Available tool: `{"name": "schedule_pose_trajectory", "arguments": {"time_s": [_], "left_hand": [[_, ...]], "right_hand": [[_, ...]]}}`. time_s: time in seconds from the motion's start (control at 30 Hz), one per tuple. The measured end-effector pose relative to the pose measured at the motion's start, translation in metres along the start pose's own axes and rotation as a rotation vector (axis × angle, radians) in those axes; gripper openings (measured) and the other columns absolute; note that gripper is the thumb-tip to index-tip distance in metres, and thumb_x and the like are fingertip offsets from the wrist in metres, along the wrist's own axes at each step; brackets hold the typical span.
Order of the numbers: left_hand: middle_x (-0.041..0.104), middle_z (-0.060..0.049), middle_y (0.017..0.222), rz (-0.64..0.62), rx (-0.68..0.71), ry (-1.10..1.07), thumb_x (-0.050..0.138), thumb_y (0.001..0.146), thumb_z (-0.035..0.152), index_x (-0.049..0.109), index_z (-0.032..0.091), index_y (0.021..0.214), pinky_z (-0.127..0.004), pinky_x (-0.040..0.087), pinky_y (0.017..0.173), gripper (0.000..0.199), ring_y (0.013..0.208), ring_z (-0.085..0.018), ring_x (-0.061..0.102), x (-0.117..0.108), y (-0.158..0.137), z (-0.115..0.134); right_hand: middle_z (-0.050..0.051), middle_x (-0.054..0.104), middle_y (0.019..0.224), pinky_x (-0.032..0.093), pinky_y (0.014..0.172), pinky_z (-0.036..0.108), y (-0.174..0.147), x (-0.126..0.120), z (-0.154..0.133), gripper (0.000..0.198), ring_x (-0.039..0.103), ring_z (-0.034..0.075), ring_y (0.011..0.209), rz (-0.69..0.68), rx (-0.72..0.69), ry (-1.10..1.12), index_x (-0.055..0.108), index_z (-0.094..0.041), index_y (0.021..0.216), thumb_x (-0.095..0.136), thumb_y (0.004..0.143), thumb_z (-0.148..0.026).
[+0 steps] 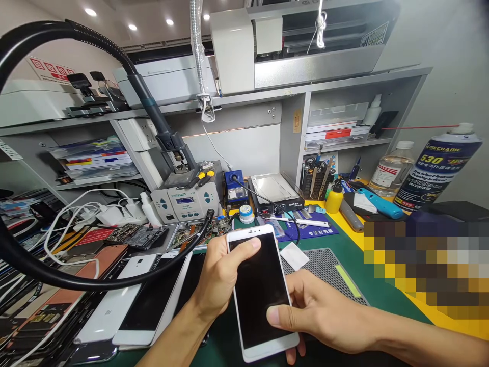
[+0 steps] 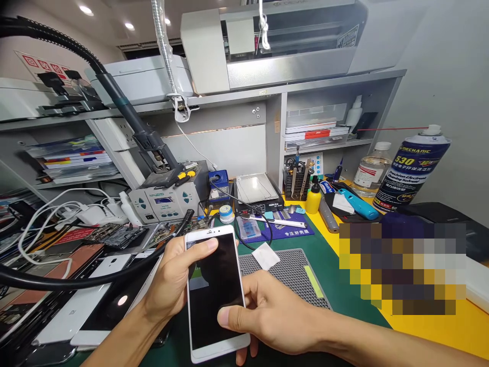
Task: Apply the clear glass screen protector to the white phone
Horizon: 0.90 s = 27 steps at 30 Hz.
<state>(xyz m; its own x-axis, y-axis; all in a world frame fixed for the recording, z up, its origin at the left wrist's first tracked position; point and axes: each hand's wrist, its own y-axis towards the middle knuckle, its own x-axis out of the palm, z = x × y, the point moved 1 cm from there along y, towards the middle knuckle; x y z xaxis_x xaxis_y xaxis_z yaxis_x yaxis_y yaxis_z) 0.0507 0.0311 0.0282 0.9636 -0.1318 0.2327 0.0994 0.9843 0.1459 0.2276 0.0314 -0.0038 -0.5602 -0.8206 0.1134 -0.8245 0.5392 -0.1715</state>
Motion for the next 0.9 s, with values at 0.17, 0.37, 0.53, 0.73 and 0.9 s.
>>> {"name": "schedule_pose_trajectory", "arguments": {"time_s": [0.17,0.37,0.53,0.73,0.9], "left_hand": [[0.055,0.0,0.072,0.008,0.008,0.009,0.071,0.09,0.031,0.068,0.014,0.075,-0.026,0.039,0.065,0.023,0.067,-0.012,0.046,-0.0009,0.0013,-0.0008],[0.059,-0.002,0.073,0.038,0.016,0.012,0.073,0.087,0.033,0.07,0.014,0.077,-0.028,0.041,0.068,0.021,0.069,-0.015,0.05,0.002,0.0,0.0018],[0.053,0.0,0.069,0.042,0.031,0.032,0.072,0.088,0.033,0.067,0.015,0.074,-0.028,0.039,0.065,0.023,0.066,-0.013,0.046,0.0015,0.0006,0.0013],[0.059,-0.002,0.077,0.038,0.018,0.027,0.071,0.088,0.034,0.068,0.014,0.078,-0.03,0.044,0.074,0.022,0.074,-0.015,0.051,0.0016,-0.0003,0.0007],[0.056,-0.001,0.069,0.075,0.023,0.034,0.073,0.085,0.035,0.067,0.014,0.071,-0.029,0.042,0.068,0.025,0.067,-0.015,0.048,0.0047,-0.001,0.0036]], "right_hand": [[0.005,0.066,0.069,0.045,0.05,0.019,0.0005,0.0004,0.0006,0.053,0.058,0.009,0.049,0.0,0.001,0.004,0.067,-0.011,0.08,0.075,0.08,-0.063],[0.005,0.066,0.07,0.045,0.051,0.02,-0.0006,0.0014,0.0011,0.055,0.057,0.009,0.049,-0.004,0.005,-0.005,0.067,-0.01,0.08,0.074,0.079,-0.065],[0.005,0.065,0.069,0.044,0.05,0.019,-0.0005,0.001,0.0005,0.055,0.057,0.009,0.048,0.004,0.001,-0.025,0.066,-0.011,0.079,0.072,0.081,-0.065],[0.004,0.065,0.067,0.044,0.049,0.018,-0.001,0.0005,0.0016,0.053,0.056,0.008,0.047,-0.003,-0.016,-0.024,0.066,-0.011,0.078,0.072,0.082,-0.063],[0.003,0.065,0.066,0.044,0.049,0.018,-0.0006,0.0012,0.0014,0.052,0.055,0.008,0.046,0.001,-0.026,-0.009,0.066,-0.011,0.077,0.072,0.084,-0.062]]}}
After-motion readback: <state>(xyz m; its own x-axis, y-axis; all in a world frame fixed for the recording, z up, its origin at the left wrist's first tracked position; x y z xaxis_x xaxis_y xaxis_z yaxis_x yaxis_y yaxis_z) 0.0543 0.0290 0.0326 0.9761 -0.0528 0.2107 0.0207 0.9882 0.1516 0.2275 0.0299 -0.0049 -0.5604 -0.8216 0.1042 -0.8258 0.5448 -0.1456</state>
